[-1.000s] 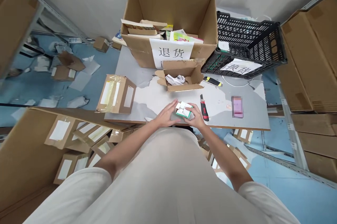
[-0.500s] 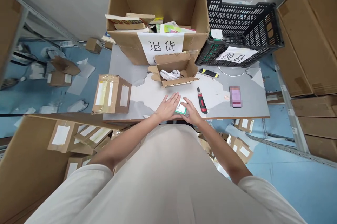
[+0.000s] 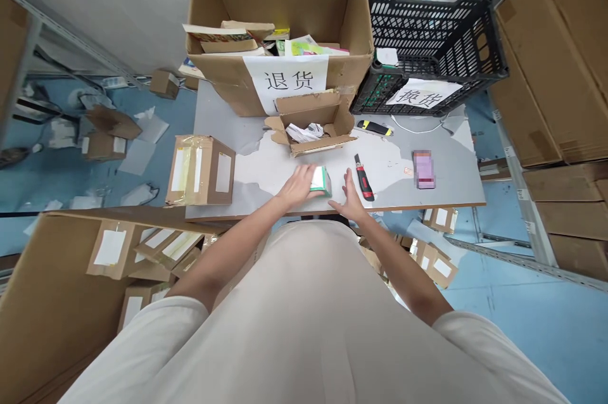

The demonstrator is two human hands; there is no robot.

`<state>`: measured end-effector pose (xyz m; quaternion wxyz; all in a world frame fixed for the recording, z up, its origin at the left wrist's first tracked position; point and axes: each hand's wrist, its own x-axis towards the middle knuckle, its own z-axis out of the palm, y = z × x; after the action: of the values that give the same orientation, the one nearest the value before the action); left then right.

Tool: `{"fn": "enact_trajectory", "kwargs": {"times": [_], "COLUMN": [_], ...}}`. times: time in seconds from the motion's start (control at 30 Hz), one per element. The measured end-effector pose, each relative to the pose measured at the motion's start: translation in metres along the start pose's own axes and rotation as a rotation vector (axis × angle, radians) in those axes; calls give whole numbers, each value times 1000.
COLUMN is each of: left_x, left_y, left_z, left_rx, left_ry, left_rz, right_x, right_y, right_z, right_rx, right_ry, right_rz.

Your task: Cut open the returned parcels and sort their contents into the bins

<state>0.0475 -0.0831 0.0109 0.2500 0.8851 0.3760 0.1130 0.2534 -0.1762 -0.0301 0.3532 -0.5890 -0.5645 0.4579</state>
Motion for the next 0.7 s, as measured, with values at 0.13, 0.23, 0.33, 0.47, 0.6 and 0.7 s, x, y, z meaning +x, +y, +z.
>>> {"fn": "enact_trajectory", "kwargs": {"times": [0.13,0.23,0.33,0.47,0.6,0.7], "left_x": [-20,-30,-34,-37,-34,-23], "left_y": [-28,-34,-27,-17,-16,-12], "left_z": [5,17,32,39,41,47], "left_rx": [-398,-800,-1208,-1626,-1864,-1868], "left_ry": [318,460,433,232,93,109], "left_rz": [-260,-394,-517,-687,-811,-952], "right_x": [-8,-5,7,23,33,39], "right_y": [20,15,-2,-26,-48,-63], "right_z": [-4,-5,-7,-22,-45,-43], "right_rx": [302,405,388,198,-100,-346], "right_ry": [138,122,167,318,176,50], "right_rz": [266,203,58,-98,-300,-404]}}
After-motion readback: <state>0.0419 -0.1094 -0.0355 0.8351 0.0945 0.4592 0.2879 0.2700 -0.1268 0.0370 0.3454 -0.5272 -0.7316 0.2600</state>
